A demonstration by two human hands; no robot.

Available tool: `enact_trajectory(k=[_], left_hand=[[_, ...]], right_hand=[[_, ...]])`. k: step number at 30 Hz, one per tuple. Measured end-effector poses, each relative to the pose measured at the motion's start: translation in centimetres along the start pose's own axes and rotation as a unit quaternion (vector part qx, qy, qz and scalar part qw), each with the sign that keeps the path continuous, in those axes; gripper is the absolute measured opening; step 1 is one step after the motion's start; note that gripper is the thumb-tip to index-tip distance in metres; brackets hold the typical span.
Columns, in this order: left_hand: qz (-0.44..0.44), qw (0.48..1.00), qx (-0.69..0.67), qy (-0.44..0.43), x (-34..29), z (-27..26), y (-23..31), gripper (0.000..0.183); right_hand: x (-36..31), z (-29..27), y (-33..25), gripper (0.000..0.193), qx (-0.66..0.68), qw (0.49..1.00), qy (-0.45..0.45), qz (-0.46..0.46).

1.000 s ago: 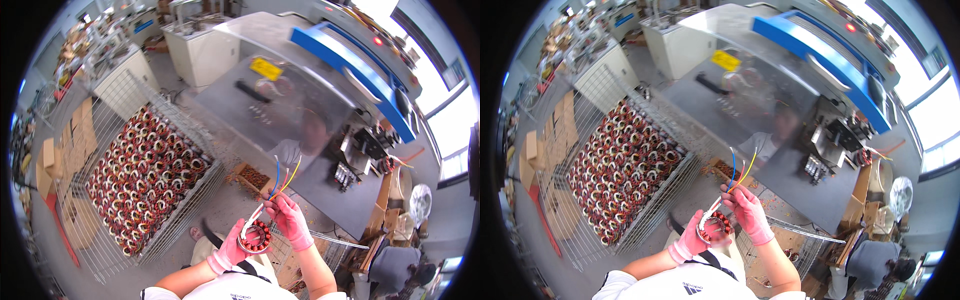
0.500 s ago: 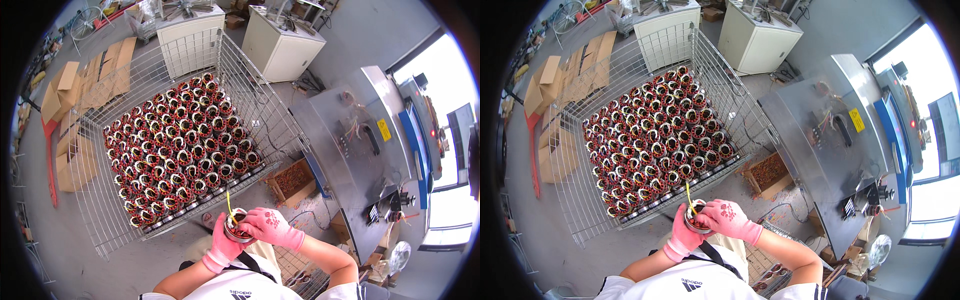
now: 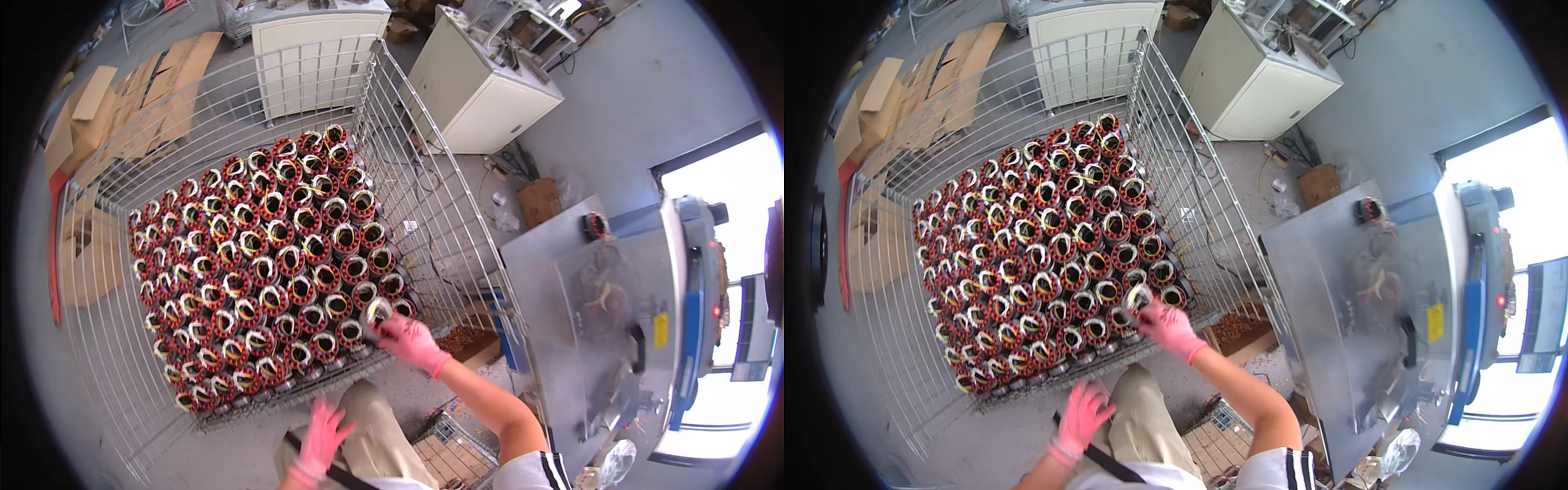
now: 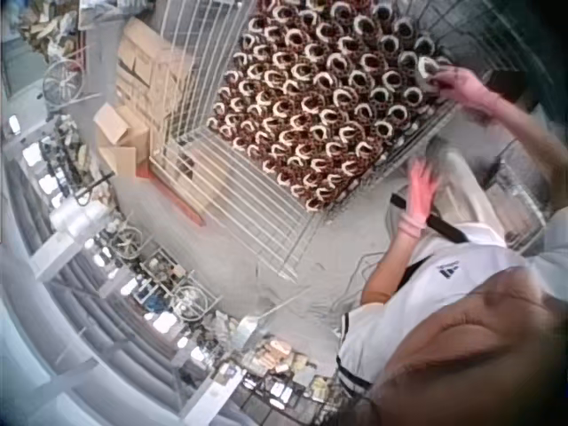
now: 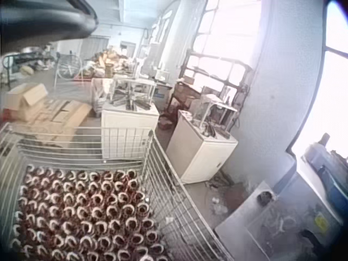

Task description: The person places a stator into a machine, inserts wires into a terminal block, and then moves the finished stator to a collection bin.

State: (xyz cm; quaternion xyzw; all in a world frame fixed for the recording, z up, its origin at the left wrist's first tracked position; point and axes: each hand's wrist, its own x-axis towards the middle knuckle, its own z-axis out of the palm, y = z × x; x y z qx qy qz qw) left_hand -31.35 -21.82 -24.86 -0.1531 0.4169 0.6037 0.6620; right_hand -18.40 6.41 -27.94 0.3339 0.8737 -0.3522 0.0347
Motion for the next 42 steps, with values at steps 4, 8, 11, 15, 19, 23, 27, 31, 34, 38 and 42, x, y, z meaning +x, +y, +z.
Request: enact_trajectory(k=[4,8,11,15,19,23,27,31,34,38,42], left_hand=[[-0.033,0.996,-0.082,0.024,2.0,-6.8,-4.9,0.045],[-0.024,0.974,-0.221,0.042,5.3,-8.5,-8.0,0.048],[0.008,0.974,0.216,0.064,6.9,-1.9,-6.5,0.049],[-0.023,0.975,-0.171,0.14,8.6,-6.1,-11.1,0.049],[-0.025,0.973,0.213,0.09,9.0,-1.1,-8.6,0.049],[-0.035,0.974,-0.17,0.147,9.4,-1.3,-8.8,0.047],[-0.005,0.992,-0.082,0.092,9.6,-0.4,-8.6,0.046],[0.051,0.993,0.102,0.034,8.3,1.8,-7.2,0.047],[0.033,0.987,0.155,0.017,6.9,1.3,-7.1,0.048],[-0.049,0.999,0.005,0.018,5.8,0.1,-6.7,0.045],[-0.067,0.993,0.043,-0.087,3.9,-4.0,-7.1,0.045]], right_hand=[[12.8,3.4,11.7,0.023,-0.074,0.98,0.178,0.048],[21.4,4.5,15.9,0.028,-0.138,0.972,0.173,0.078],[24.7,6.2,17.5,0.029,-0.189,0.969,0.132,0.085],[26.8,6.2,18.1,0.025,-0.22,0.971,0.066,0.073],[28.9,6.1,18.6,0.026,-0.24,0.966,-0.017,0.097],[29.3,6.5,17.9,0.029,-0.225,0.967,-0.018,0.122],[29.6,7.2,18.9,0.031,-0.216,0.966,0.018,0.139],[27.6,5.9,16.7,0.041,-0.128,0.983,0.038,0.127],[22.5,5.5,15.3,0.051,0.026,0.977,0.202,0.059],[11.7,6.9,12.9,0.03,0.076,0.959,0.257,0.09],[-2.3,11.0,10.9,0.029,0.081,0.955,0.243,0.148]])
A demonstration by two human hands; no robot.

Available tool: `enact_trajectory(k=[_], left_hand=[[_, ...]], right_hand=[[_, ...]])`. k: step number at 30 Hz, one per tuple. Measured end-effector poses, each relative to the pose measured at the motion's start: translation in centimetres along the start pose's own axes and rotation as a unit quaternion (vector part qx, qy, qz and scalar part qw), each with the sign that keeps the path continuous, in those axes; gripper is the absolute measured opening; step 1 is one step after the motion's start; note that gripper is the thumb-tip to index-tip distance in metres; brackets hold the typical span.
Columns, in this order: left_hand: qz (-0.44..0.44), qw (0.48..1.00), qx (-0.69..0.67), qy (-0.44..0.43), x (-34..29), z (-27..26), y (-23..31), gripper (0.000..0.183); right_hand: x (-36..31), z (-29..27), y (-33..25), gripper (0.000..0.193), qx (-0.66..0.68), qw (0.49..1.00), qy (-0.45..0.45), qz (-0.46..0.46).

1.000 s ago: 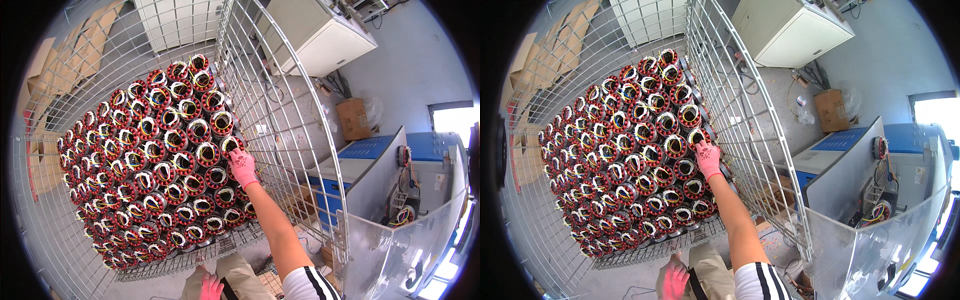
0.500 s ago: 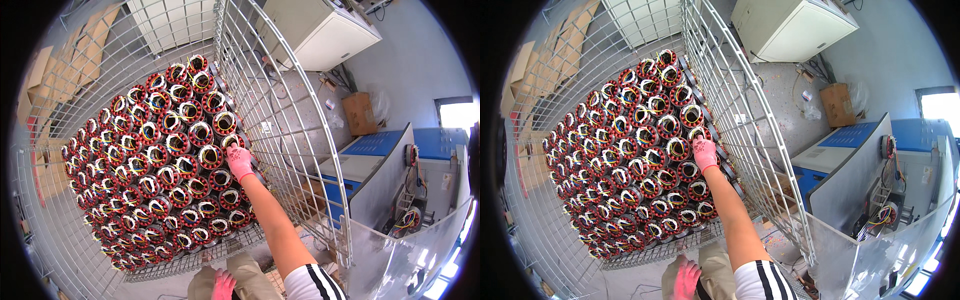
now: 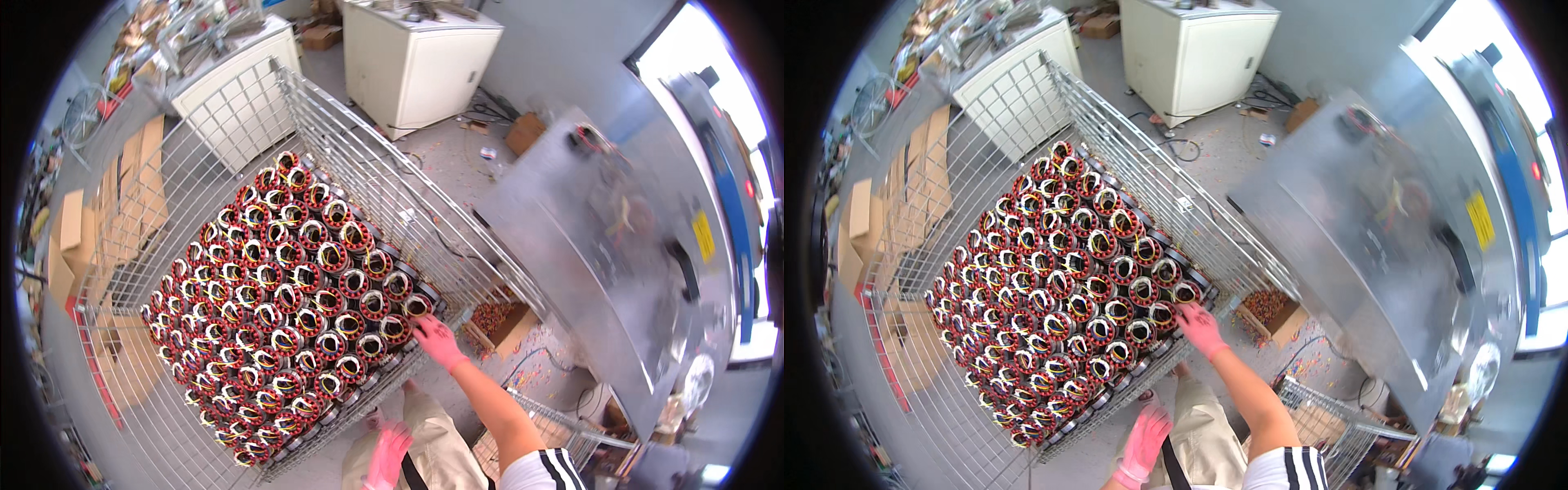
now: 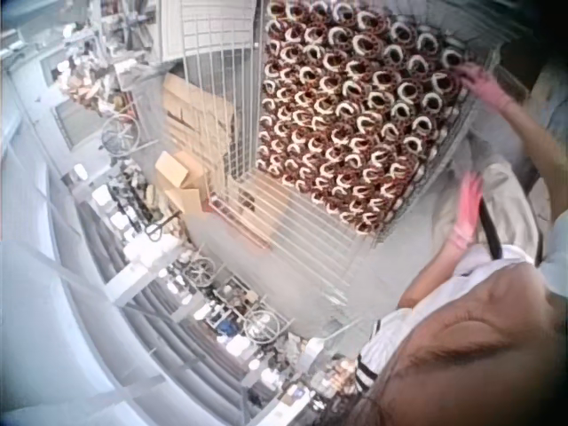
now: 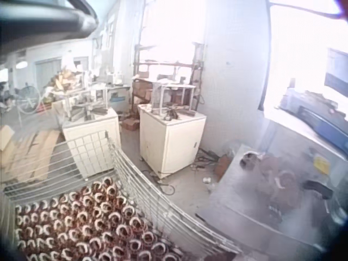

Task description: The person places a stator into a machine, inserts wires into a terminal block, and then moves the finished stator to a collection bin.

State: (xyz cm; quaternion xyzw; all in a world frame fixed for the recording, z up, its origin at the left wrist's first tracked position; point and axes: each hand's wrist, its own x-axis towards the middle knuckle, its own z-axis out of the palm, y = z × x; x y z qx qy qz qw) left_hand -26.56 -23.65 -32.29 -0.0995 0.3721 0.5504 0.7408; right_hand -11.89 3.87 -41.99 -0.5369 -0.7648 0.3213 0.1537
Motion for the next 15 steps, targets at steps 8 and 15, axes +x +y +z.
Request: enact_trajectory(k=[8,15], left_hand=[[-0.073,0.97,0.224,-0.053,-5.2,3.5,-1.7,0.049],[-0.051,0.745,0.621,-0.238,-4.3,11.3,-13.4,0.05]], right_hand=[[-34.1,-2.0,7.2,0.023,0.124,0.89,0.243,0.366],[-64.1,-6.0,9.0,0.024,0.186,0.488,0.652,0.549]])
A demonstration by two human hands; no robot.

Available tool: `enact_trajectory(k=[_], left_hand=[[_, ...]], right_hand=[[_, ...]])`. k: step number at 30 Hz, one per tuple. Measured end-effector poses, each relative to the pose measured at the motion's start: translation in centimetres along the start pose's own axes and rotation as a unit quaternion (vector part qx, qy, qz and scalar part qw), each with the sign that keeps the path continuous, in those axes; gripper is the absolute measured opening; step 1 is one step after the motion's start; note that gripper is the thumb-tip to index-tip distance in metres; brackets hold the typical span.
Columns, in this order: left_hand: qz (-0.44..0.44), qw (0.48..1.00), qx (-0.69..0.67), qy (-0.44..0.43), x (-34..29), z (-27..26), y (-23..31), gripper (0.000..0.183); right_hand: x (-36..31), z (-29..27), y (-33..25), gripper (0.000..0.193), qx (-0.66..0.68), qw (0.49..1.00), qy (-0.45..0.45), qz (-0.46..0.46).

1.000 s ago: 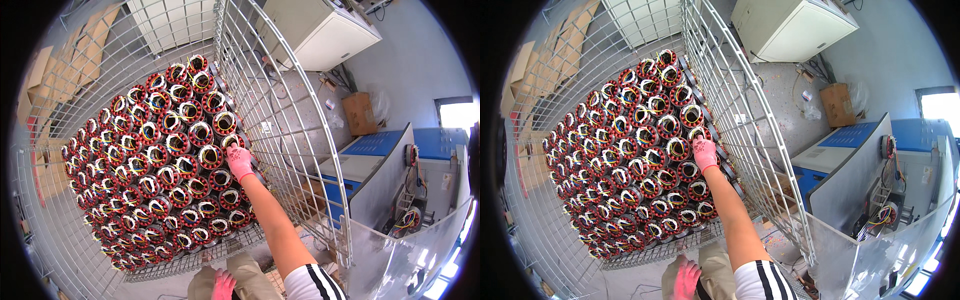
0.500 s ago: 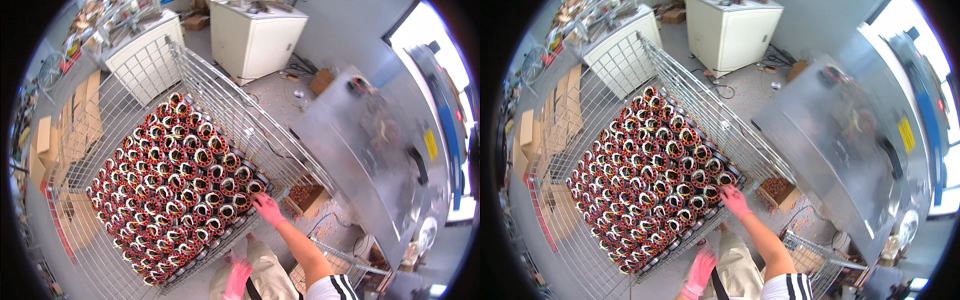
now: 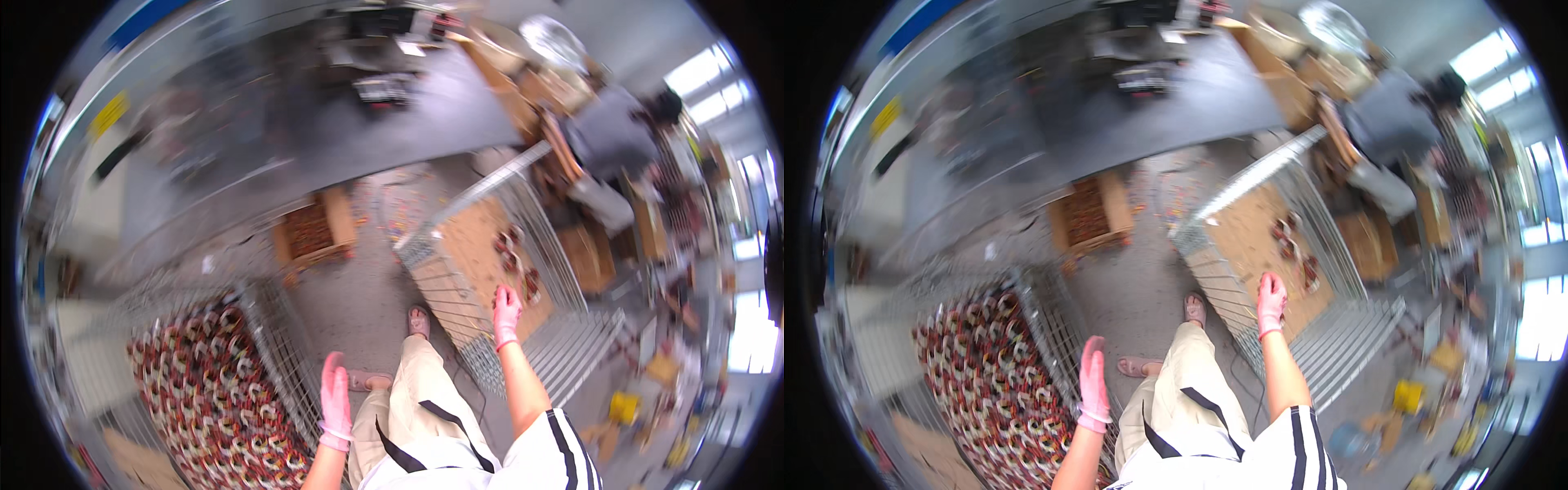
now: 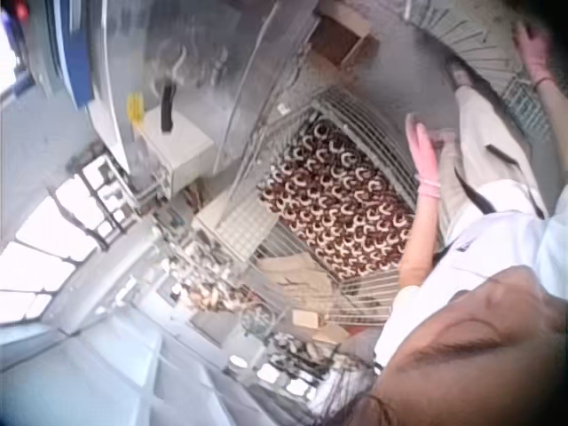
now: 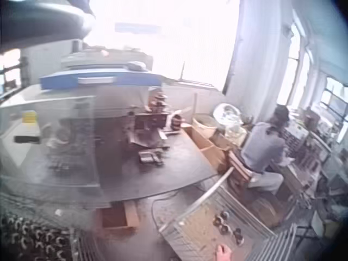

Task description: The person places a stator into a machine, inserts wires into a terminal block, and then moves the finished stator to a collection bin.

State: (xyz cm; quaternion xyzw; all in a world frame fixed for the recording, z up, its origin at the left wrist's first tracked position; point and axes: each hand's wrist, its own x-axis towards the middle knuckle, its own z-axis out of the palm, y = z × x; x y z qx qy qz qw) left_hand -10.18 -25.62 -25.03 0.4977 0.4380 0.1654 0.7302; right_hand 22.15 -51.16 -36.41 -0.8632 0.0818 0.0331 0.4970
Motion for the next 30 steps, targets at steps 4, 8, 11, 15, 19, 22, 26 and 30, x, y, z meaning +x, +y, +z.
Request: enact_trajectory(k=[4,8,11,15,19,22,26,30], left_hand=[[0.091,0.973,0.171,-0.123,6.1,12.0,0.8,0.057],[0.334,0.786,0.495,-0.16,14.3,23.6,-2.2,0.063],[0.378,0.71,0.57,-0.168,18.9,30.1,-4.7,0.059],[0.383,0.63,0.657,-0.159,21.2,33.6,-7.4,0.054],[0.355,0.587,0.705,-0.178,21.5,34.5,-7.3,0.05],[0.327,0.559,0.743,-0.168,21.8,35.1,-7.7,0.049],[0.308,0.552,0.752,-0.188,21.6,35.6,-8.2,0.049],[0.3,0.529,0.774,-0.177,21.5,35.7,-8.3,0.049]], right_hand=[[5.9,-12.8,16.3,0.018,0.026,0.981,0.089,0.171],[2.8,-14.8,29.0,0.038,-0.117,0.932,-0.035,0.341],[3.6,-12.1,29.3,0.036,-0.142,0.901,-0.116,0.394],[6.3,-11.7,35.5,0.034,-0.332,0.873,-0.127,0.335],[10.3,-10.6,41.7,0.032,-0.458,0.829,-0.209,0.245],[12.6,-8.6,47.2,0.031,-0.56,0.798,-0.189,0.113],[13.2,-6.7,52.5,0.038,-0.614,0.753,-0.232,0.049],[15.4,-5.9,51.2,0.024,-0.648,0.691,-0.293,0.131]])
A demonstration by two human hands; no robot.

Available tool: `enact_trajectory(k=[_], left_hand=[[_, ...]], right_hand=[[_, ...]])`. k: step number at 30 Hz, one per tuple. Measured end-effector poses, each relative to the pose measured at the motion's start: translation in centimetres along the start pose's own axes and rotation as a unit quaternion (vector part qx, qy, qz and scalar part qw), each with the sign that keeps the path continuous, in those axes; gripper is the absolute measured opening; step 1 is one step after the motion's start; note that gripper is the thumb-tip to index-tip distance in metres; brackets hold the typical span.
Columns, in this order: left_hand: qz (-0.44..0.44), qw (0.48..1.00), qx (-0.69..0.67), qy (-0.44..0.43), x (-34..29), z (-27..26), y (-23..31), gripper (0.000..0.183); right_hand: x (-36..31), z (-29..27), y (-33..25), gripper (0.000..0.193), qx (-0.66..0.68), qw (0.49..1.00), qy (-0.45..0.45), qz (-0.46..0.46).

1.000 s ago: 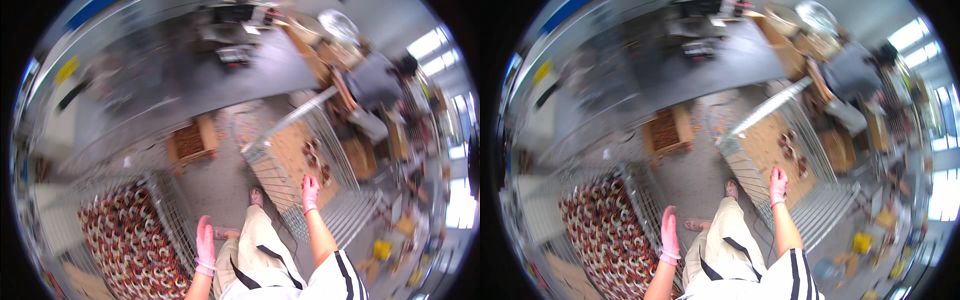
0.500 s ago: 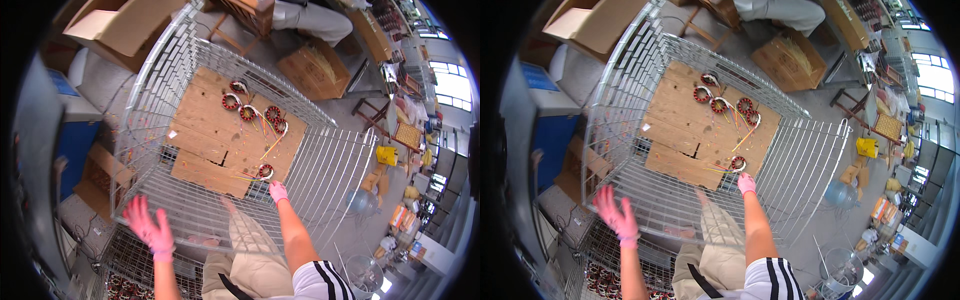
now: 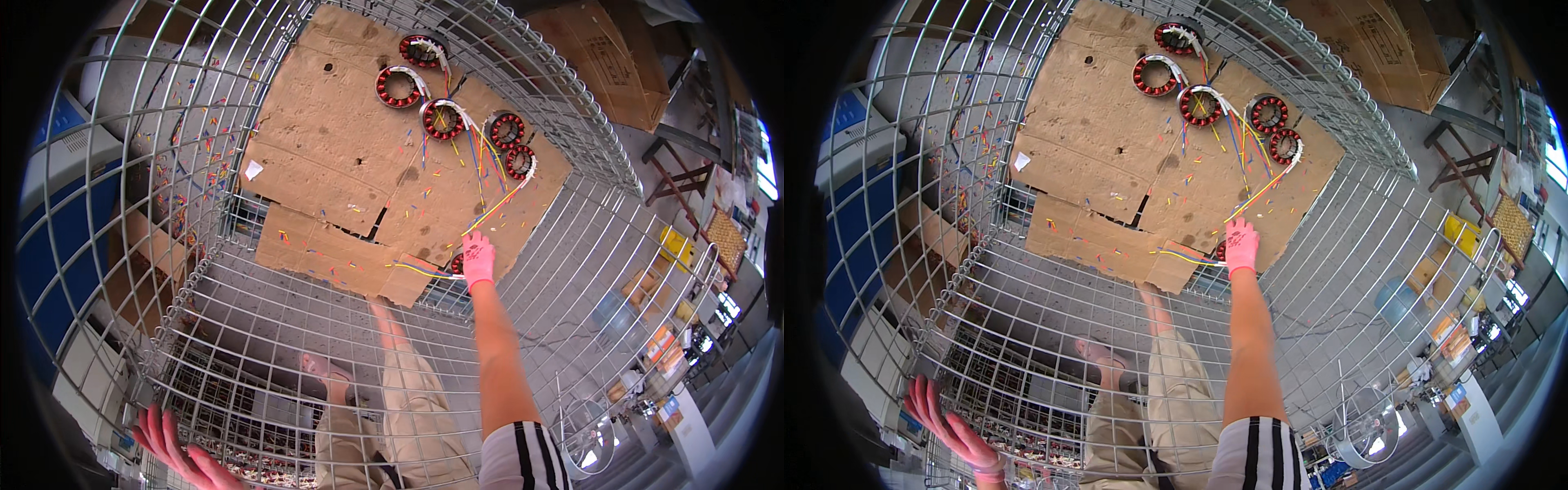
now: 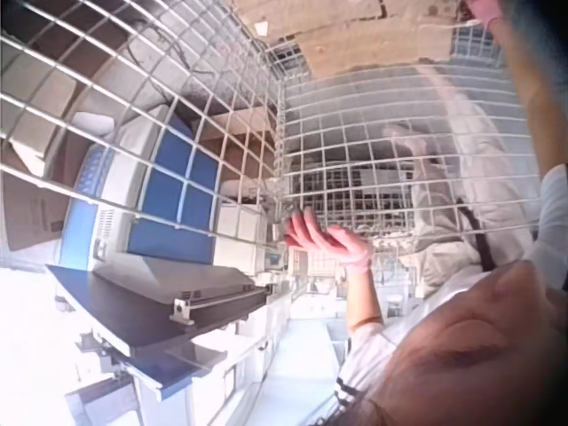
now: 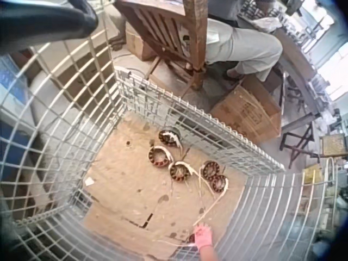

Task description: The person places a stator into a machine, inserts wires into a terminal block, and then moves the finished stator to a collection bin.

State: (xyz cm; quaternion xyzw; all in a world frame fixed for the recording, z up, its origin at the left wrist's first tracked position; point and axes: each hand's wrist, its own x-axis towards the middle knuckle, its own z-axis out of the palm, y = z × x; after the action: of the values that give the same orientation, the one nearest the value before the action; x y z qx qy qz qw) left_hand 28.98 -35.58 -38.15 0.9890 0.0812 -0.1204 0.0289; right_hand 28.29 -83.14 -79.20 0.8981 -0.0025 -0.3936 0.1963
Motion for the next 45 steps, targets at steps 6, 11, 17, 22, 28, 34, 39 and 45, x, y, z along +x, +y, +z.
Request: enact_trajectory(k=[6,11,17,22,28,34,39,45], left_hand=[[0.023,0.998,-0.055,0.038,0.5,-0.6,0.1,0.044],[0.035,0.99,-0.115,0.08,-1.3,-1.6,-1.0,0.036],[-0.052,0.54,-0.839,-0.044,-10.1,-8.0,-3.9,0.057],[-0.035,0.538,-0.841,-0.047,-20.5,-20.8,-10.9,0.042],[-0.058,0.248,-0.901,0.351,-29.8,-22.3,-20.9,0.042],[-0.068,0.091,-0.693,0.712,-42.9,-23.3,-39.7,0.04],[-0.292,0.814,-0.452,0.221,-40.6,-18.5,-36.8,0.024],[-0.257,0.682,-0.643,0.236,-27.5,-31.0,-27.5,0.029]], right_hand=[[-9.1,-5.6,3.6,0.037,0.484,0.848,-0.211,0.045],[-22.5,-23.3,-1.2,0.049,0.782,0.596,-0.174,-0.062],[-41.3,-41.7,-7.1,0.059,0.695,0.61,-0.216,-0.313],[-57.3,-49.2,-13.6,0.066,0.551,0.66,-0.189,-0.475],[-70.1,-51.4,-21.9,0.04,0.579,0.655,-0.162,-0.457],[-73.2,-54.7,-20.9,0.041,0.493,0.687,-0.073,-0.529],[-70.7,-60.4,-21.7,0.039,0.533,0.651,0.037,-0.54],[-64.0,-67.6,-23.6,0.039,0.44,0.641,0.163,-0.608]])
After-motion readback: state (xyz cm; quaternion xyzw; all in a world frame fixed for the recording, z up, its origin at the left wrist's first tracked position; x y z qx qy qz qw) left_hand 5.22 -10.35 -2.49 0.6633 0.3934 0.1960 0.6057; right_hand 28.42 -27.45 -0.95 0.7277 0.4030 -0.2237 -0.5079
